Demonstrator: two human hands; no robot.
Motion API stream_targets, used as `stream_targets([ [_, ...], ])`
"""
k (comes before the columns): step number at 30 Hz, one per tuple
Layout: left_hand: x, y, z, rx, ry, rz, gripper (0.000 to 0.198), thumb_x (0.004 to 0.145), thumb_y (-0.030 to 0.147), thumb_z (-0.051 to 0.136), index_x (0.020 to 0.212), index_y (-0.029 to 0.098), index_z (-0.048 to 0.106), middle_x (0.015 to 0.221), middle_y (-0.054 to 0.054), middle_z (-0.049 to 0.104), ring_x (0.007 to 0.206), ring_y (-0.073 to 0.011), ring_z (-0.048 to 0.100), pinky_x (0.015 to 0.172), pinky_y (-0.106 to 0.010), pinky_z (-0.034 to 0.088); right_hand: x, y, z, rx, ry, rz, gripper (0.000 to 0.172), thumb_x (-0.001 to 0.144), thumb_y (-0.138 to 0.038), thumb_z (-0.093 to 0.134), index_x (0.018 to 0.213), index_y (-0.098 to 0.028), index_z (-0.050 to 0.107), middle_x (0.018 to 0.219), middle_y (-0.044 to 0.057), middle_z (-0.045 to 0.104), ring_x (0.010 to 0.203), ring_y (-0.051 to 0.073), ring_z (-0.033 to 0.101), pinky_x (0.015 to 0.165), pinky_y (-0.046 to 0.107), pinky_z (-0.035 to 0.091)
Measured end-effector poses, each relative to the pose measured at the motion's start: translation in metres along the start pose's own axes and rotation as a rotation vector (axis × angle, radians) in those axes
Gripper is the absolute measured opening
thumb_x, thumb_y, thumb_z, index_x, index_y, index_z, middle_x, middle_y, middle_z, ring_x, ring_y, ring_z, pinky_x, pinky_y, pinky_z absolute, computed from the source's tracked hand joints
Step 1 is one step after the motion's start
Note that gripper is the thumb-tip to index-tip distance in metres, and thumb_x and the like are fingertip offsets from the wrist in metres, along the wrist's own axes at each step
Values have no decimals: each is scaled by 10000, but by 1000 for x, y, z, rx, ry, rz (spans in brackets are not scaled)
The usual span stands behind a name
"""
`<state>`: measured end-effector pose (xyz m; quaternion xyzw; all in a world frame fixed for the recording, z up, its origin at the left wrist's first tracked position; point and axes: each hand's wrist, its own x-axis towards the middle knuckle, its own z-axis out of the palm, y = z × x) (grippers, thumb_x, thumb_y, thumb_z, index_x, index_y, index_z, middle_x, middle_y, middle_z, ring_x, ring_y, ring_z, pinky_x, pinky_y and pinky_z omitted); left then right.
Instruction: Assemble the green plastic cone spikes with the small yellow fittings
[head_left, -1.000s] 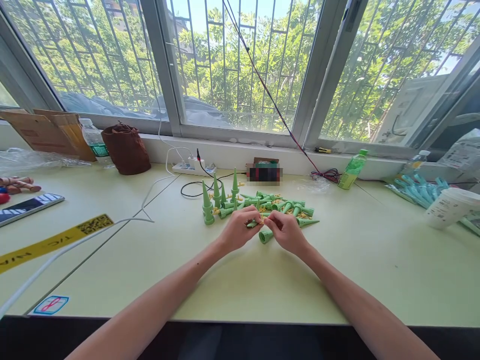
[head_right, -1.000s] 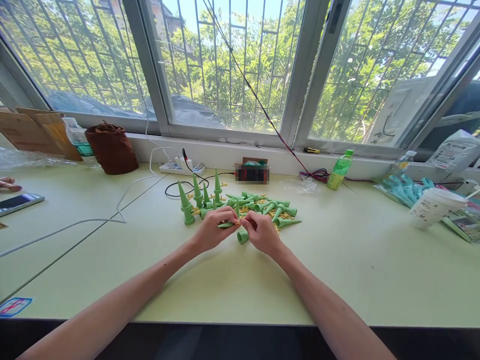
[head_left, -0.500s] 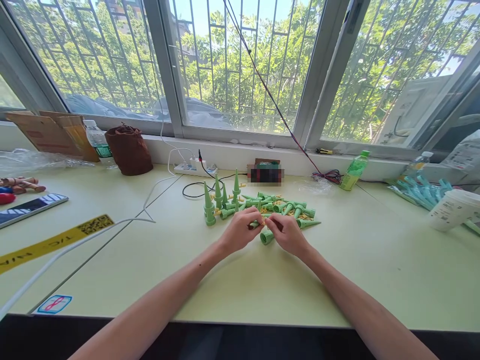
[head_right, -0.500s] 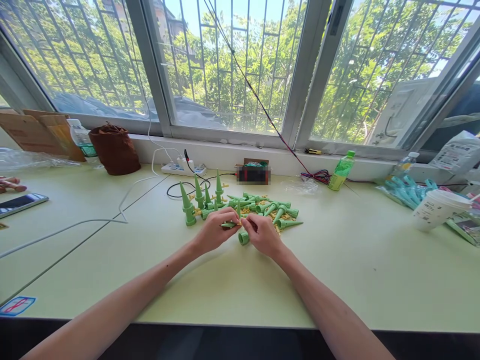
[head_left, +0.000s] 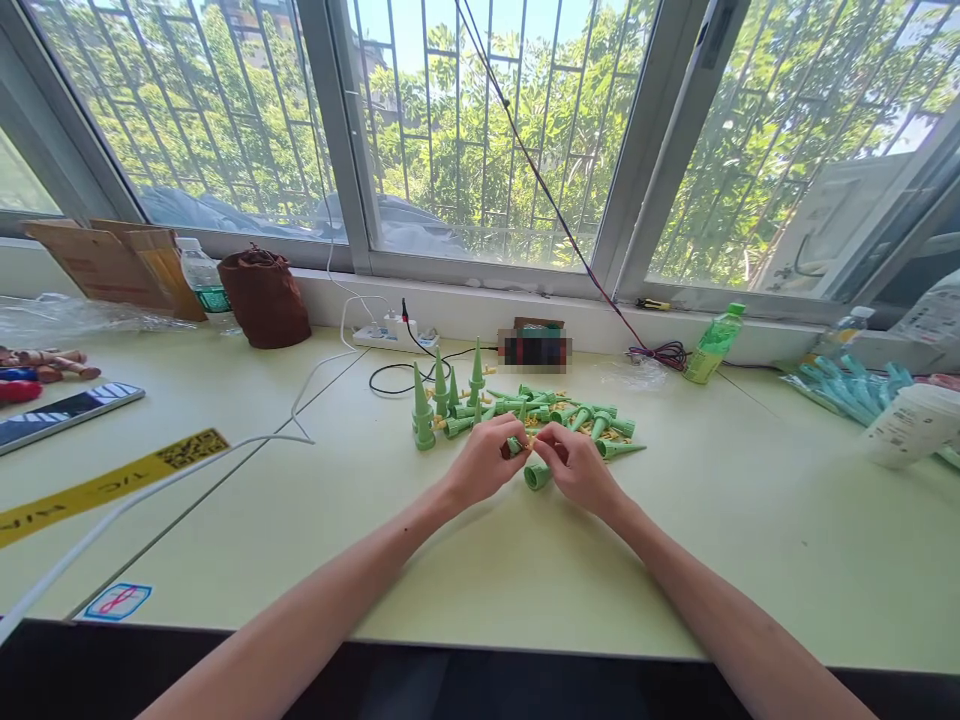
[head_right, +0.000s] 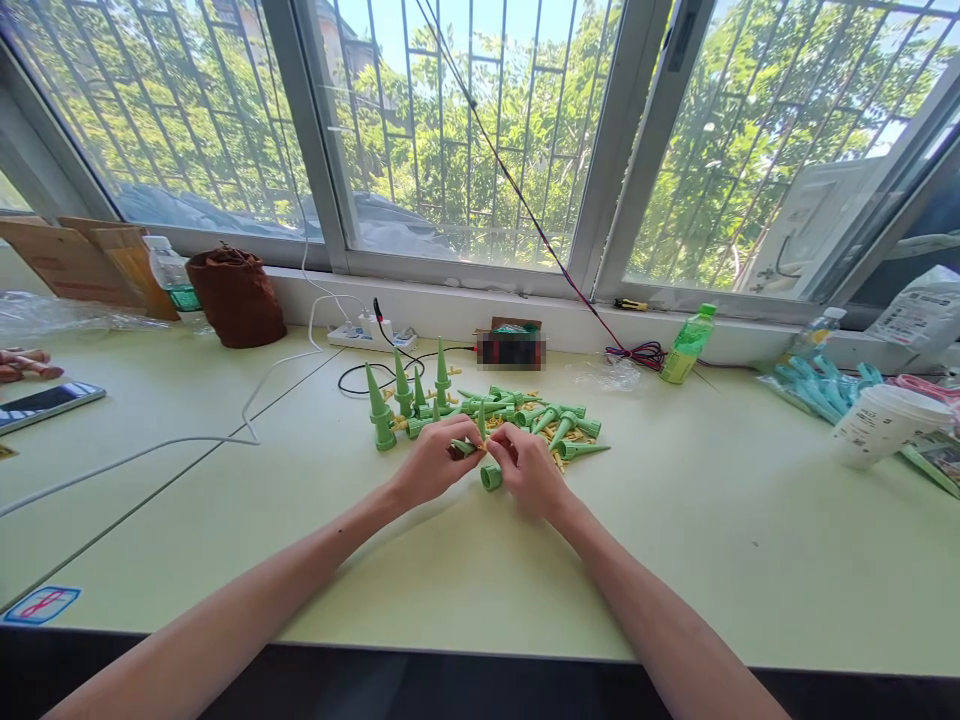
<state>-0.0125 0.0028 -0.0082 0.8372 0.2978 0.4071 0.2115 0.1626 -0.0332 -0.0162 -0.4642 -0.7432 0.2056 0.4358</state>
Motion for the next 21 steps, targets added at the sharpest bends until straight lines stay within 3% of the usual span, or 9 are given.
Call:
stream_targets([
  [21, -1, 0, 1, 47, -4, 18, 142, 817, 141, 554, 679, 172, 542, 739, -4, 534, 630, -101, 471, 520, -208, 366, 0, 0, 2, -47, 23, 9, 271, 940, -393, 459, 772, -193, 534, 591, -37, 455, 518, 112, 346, 517, 244, 277],
])
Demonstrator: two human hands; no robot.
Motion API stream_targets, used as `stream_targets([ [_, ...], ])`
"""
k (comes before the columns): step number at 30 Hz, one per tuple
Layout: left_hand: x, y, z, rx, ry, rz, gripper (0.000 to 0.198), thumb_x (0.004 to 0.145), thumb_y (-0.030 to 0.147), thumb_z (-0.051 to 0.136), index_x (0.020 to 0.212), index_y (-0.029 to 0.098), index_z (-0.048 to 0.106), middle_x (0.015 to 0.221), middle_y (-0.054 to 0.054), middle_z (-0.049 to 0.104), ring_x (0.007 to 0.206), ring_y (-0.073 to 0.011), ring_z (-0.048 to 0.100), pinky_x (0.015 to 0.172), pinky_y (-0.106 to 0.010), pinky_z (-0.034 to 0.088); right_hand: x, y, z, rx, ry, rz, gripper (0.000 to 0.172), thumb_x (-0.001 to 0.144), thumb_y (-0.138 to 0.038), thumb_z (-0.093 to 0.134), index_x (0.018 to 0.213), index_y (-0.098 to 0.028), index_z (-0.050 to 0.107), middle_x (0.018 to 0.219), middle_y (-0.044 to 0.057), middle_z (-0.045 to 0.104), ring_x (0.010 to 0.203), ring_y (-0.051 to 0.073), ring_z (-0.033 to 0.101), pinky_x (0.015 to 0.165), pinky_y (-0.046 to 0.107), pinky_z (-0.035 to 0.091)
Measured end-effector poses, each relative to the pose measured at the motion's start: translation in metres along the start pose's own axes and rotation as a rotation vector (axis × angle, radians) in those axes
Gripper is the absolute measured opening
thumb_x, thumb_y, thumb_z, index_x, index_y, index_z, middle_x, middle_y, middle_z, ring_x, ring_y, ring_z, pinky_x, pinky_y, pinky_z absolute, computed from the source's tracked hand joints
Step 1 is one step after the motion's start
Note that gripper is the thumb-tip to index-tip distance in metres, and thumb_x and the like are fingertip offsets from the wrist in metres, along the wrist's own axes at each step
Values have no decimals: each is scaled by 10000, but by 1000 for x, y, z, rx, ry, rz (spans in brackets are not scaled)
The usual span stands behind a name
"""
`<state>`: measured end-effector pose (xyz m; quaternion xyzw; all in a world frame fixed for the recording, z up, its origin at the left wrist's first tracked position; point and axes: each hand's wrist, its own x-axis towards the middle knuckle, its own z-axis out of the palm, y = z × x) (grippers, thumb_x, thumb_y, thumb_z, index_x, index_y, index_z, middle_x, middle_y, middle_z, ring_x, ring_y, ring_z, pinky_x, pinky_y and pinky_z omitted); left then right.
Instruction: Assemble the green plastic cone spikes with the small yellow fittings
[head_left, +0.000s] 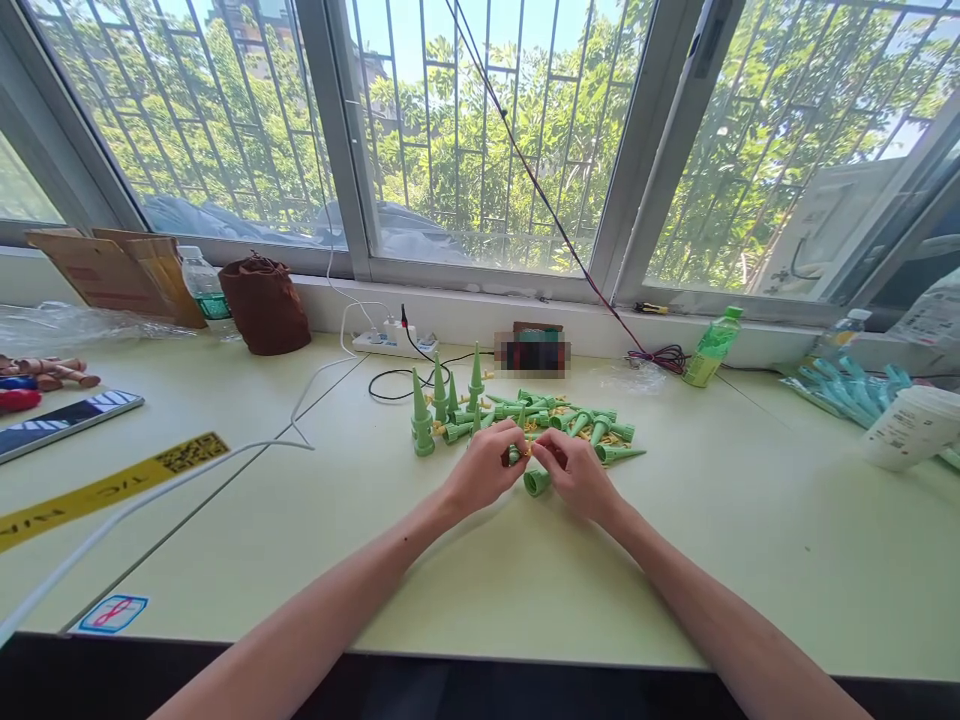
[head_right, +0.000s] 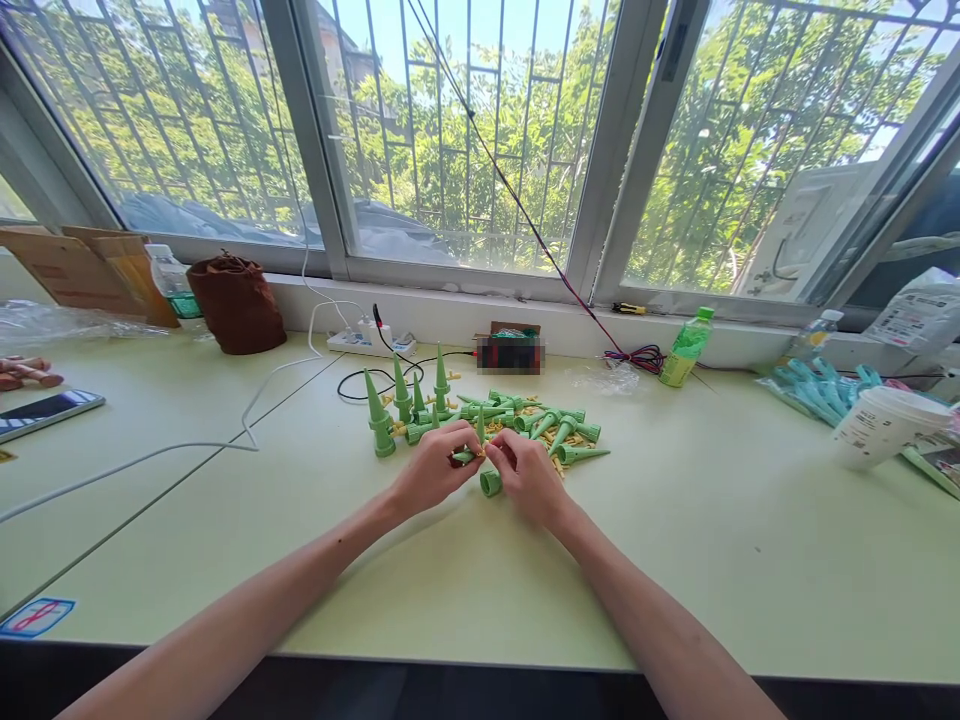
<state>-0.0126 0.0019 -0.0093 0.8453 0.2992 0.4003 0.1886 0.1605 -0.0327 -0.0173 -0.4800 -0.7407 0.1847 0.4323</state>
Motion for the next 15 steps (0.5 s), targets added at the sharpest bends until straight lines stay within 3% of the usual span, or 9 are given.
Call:
stream_targets([
  [5, 2, 0, -1, -19, 27, -2, 127, 787, 117, 566, 673, 170, 548, 713, 2, 534, 595, -93, 468, 515, -206, 368, 0, -1, 0, 32, -28, 9, 244, 934, -397, 466, 843, -190, 559, 607, -34, 477, 516, 113, 374, 509, 242, 288],
  [15, 0, 1, 1, -18, 3, -17, 138, 793, 130, 562, 665, 174, 534, 716, 1, 517, 626, -105, 475, 515, -207, 375, 0, 1, -1, 7, -11, -6, 268, 927, -378, 471, 745, -189, 524, 593, -35, 454, 523, 111, 343, 509, 247, 269],
])
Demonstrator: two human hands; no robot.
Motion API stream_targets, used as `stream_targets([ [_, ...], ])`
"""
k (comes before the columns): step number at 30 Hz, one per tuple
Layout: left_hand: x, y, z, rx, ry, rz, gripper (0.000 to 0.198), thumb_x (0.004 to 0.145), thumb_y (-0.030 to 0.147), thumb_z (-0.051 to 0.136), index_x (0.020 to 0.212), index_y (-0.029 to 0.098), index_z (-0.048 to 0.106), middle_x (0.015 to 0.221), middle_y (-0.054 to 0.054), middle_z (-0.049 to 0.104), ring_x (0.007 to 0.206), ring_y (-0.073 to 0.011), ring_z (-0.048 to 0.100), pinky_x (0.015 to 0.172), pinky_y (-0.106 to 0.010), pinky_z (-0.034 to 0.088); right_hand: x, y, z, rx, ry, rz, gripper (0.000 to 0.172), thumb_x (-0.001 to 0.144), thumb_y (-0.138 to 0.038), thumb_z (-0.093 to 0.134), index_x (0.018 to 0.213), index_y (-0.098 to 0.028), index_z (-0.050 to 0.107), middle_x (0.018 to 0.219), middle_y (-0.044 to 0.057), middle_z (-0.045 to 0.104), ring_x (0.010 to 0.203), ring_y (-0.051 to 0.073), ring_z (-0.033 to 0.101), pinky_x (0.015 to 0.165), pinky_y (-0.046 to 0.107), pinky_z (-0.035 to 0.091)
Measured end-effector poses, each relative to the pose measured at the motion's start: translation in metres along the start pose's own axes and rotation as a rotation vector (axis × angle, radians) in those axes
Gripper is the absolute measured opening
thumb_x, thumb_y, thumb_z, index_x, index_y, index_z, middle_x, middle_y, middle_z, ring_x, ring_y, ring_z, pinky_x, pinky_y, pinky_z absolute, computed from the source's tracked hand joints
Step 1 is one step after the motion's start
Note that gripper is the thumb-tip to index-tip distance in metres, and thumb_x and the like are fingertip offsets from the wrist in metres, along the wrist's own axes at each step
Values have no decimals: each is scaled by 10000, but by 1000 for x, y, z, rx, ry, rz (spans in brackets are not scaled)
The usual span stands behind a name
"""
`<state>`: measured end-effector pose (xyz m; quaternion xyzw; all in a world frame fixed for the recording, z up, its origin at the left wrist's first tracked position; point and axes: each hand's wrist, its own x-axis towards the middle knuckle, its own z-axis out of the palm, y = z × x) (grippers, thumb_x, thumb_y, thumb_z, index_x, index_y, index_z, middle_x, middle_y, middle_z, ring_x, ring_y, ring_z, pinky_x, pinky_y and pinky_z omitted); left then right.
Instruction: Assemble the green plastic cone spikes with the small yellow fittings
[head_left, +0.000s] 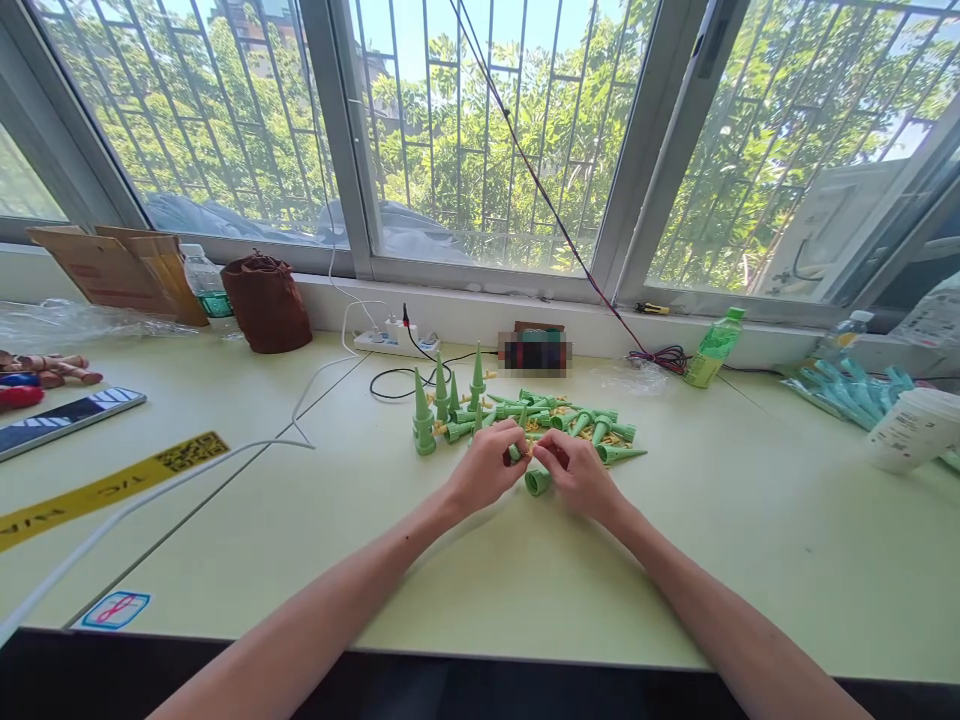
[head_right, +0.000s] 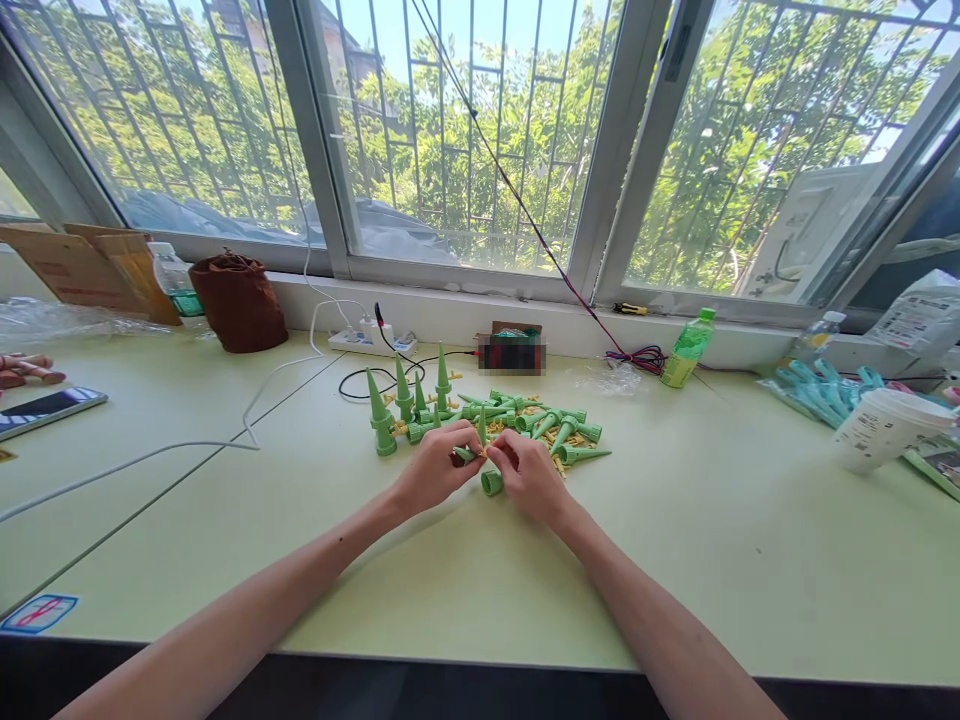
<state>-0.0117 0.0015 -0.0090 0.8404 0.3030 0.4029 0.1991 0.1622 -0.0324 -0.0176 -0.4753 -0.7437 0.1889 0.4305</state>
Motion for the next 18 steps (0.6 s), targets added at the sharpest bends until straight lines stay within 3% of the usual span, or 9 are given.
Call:
stream_targets([
  [12, -1, 2, -1, 18, -28, -10, 137, 803, 132, 550, 677, 173, 516, 731, 4, 500, 618, -101, 454, 519, -215, 373, 0, 3, 1, -24, -4, 3, 281, 925, -369, 485, 712, -187, 505, 572, -44, 413, 522, 108, 319, 512, 246, 253],
  [18, -2, 2, 0, -1, -67, -35, 73, 810, 145, 557, 744, 175, 566, 778, -1, 527, 643, -103, 498, 569, -222, 428, 1, 5, 3, -59, 27, 28, 314, 929, -389, 476, 703, -178, 534, 568, -35, 462, 519, 107, 357, 520, 241, 265],
])
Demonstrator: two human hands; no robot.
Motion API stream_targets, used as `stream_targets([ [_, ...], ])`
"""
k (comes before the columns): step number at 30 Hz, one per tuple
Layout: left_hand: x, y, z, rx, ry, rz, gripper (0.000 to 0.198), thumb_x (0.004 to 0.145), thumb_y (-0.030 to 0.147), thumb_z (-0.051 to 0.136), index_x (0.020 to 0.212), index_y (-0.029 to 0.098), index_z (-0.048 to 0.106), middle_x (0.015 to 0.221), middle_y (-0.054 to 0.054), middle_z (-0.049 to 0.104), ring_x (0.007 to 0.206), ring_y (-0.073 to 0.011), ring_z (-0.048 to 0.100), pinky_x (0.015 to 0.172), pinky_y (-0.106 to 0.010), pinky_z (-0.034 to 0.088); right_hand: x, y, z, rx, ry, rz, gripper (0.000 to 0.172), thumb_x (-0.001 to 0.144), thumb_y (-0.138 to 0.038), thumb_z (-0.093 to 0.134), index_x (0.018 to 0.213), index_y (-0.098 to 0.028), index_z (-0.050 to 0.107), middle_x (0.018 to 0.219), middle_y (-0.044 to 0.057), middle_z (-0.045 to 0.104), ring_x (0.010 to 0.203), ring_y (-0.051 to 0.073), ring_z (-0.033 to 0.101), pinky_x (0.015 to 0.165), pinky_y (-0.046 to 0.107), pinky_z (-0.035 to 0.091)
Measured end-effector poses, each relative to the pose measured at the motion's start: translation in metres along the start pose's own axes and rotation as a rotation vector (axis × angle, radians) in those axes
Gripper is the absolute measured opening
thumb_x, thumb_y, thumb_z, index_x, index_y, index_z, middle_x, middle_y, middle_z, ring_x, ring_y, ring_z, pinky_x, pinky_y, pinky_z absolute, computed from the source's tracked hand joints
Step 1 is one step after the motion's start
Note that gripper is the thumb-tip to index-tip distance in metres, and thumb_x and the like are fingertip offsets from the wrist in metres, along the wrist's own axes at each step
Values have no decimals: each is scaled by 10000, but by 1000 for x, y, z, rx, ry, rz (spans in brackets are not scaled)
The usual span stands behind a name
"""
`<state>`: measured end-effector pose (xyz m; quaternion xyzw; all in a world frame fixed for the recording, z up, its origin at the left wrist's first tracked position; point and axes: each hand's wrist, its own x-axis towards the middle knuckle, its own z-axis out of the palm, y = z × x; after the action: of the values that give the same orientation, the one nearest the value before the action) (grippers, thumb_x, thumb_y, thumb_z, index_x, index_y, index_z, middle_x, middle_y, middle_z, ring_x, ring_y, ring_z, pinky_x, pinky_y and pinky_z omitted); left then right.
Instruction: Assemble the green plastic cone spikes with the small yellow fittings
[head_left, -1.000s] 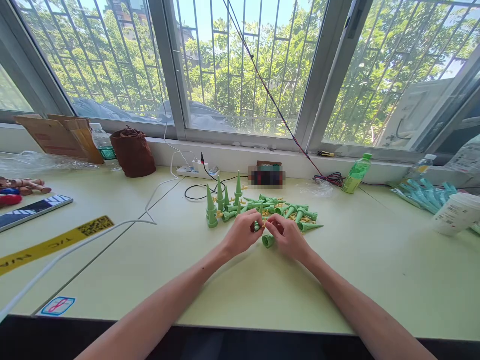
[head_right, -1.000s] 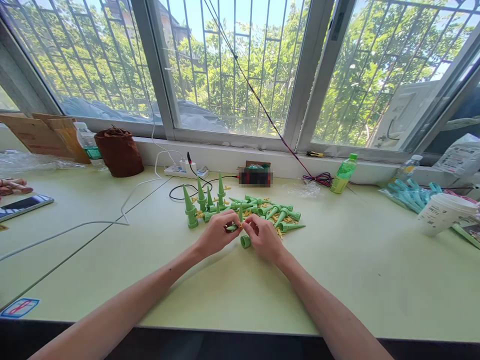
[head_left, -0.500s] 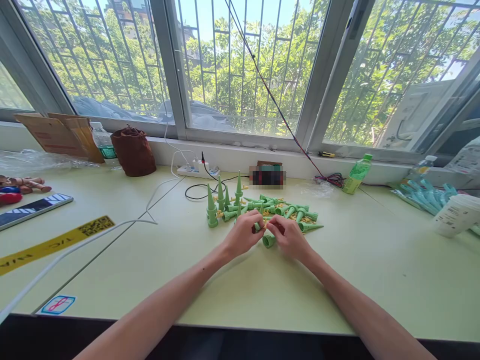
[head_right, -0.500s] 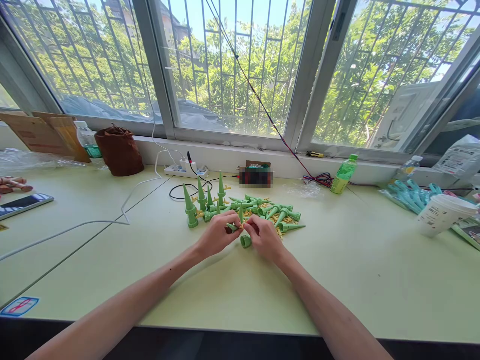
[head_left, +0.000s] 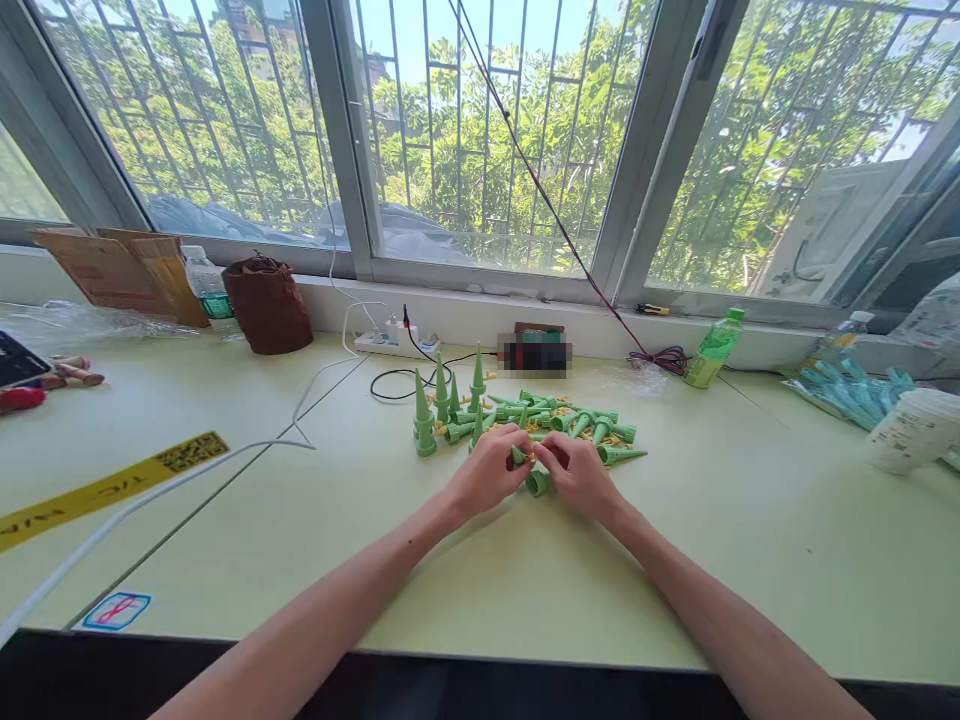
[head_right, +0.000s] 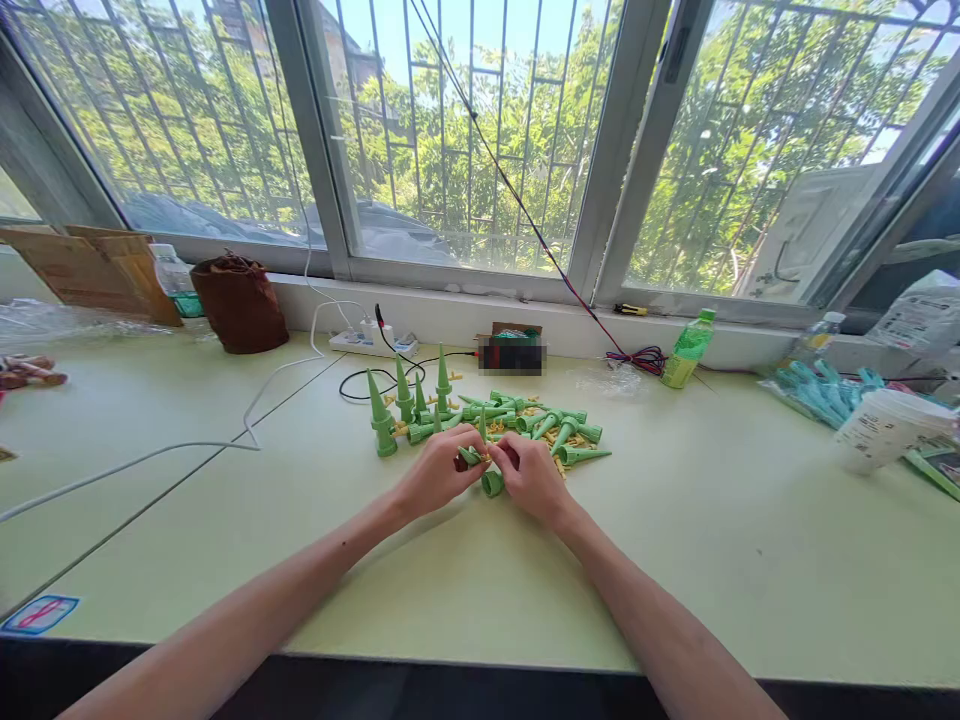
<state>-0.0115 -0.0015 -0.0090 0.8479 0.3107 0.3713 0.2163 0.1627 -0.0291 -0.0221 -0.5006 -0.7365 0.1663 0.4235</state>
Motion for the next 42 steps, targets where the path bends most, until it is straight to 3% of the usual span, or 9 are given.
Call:
stream_targets([
  [7, -2, 0, 3, -6, -63, -7, 106, 827, 178, 553, 898, 179, 631, 848, -14, 528, 630, -103, 511, 594, -247, 455, 2, 4, 0, -59, 18, 51, 328, 937, -393, 466, 733, -174, 599, 583, -19, 527, 518, 115, 394, 527, 242, 286],
  [20, -2, 0, 2, 50, -25, 3, 130, 863, 222, 543, 943, 182, 636, 864, -33, 608, 642, -128, 528, 616, -275, 456, 3, 5, 0, -74, 29, 38, 353, 949, -391, 445, 730, -172, 613, 614, -4, 568, 537, 122, 436, 535, 244, 295],
  [35, 0, 4, -2, 100, 177, 24, 143, 866, 322, 582, 888, 182, 598, 722, 15, 561, 512, -82, 431, 530, -246, 404, 0, -4, -1, 2, 62, 15, 345, 946, -377, 445, 700, -172, 573, 577, -33, 465, 529, 109, 367, 526, 242, 283],
  [42, 2, 7, -5, 85, 320, 60, 73, 855, 248, 582, 900, 191, 580, 832, -2, 602, 507, -60, 438, 516, -222, 422, -1, -4, 1, 17, 84, -17, 307, 945, -360, 463, 737, -175, 594, 590, -30, 480, 532, 111, 379, 532, 247, 307],
])
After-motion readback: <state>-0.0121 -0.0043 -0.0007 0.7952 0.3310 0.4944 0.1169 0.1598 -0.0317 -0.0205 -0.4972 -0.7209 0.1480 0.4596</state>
